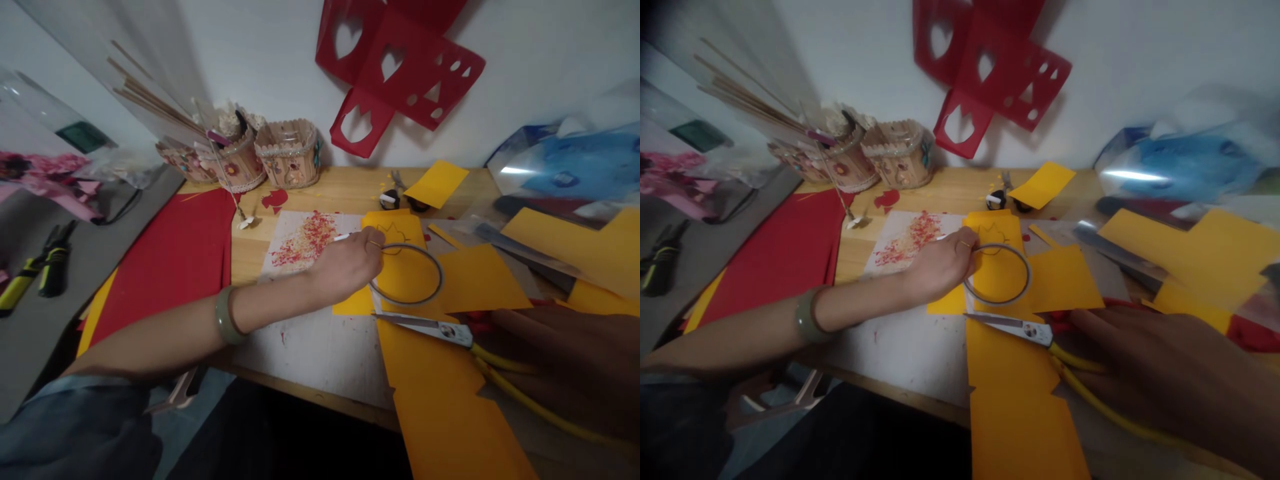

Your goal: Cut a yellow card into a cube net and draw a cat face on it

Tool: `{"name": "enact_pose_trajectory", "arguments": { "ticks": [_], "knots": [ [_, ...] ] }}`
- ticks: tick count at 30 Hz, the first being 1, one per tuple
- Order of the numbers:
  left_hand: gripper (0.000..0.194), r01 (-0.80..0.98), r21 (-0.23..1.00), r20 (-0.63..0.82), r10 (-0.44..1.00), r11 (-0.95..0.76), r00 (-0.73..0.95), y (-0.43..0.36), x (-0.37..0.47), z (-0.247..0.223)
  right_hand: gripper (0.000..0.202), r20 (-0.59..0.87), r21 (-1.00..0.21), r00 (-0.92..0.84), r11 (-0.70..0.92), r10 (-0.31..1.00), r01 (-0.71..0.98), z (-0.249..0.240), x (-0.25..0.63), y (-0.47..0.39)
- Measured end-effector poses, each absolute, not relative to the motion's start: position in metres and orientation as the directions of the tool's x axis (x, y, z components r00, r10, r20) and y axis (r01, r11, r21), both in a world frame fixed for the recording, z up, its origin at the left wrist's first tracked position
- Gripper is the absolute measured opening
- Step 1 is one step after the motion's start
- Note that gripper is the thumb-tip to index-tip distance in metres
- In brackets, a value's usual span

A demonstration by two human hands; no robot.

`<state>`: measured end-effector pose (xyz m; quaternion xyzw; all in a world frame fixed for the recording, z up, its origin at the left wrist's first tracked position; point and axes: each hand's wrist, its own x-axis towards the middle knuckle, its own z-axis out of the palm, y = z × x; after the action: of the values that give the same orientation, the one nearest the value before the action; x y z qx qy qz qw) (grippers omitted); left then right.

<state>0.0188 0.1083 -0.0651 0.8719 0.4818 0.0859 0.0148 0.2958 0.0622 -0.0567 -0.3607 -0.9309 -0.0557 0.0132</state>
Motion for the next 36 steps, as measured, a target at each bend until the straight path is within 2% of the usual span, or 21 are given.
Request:
{"name": "enact_pose_trajectory", "arguments": {
  "ticks": [7, 16, 22, 26, 31, 36],
  "knots": [
    [0.018, 0.845, 0.128, 0.123, 0.854, -0.518, 0.505, 0.109, 0.019, -0.067, 0.024, 0.074, 0.119, -0.768, 0.759, 0.636, 0.640, -0.053, 0.290, 0.065],
    [0.017, 0.848, 0.158, 0.121, 0.862, -0.507, 0.493, 0.107, 0.018, -0.063, 0.028, 0.047, 0.112, -0.717, 0.710, 0.695, 0.696, -0.046, 0.287, 0.060],
    [0.019, 0.848, 0.177, 0.116, 0.866, -0.500, 0.487, 0.108, 0.019, -0.066, 0.028, -0.103, -0.027, -0.710, 0.711, 0.697, 0.702, -0.042, 0.279, 0.064],
    [0.018, 0.846, 0.189, 0.108, 0.866, -0.499, 0.487, 0.109, 0.018, -0.068, 0.029, -0.167, -0.038, -0.668, 0.672, 0.726, 0.740, -0.045, 0.281, 0.065],
    [0.018, 0.850, 0.215, 0.102, 0.877, -0.480, 0.469, 0.109, 0.019, -0.067, 0.027, -0.126, -0.062, -0.706, 0.705, 0.697, 0.707, -0.043, 0.280, 0.065],
    [0.018, 0.857, 0.264, 0.090, 0.895, -0.443, 0.436, 0.108, 0.019, -0.065, 0.028, -0.048, 0.016, -0.730, 0.731, 0.682, 0.682, -0.035, 0.274, 0.058]
  ]
}}
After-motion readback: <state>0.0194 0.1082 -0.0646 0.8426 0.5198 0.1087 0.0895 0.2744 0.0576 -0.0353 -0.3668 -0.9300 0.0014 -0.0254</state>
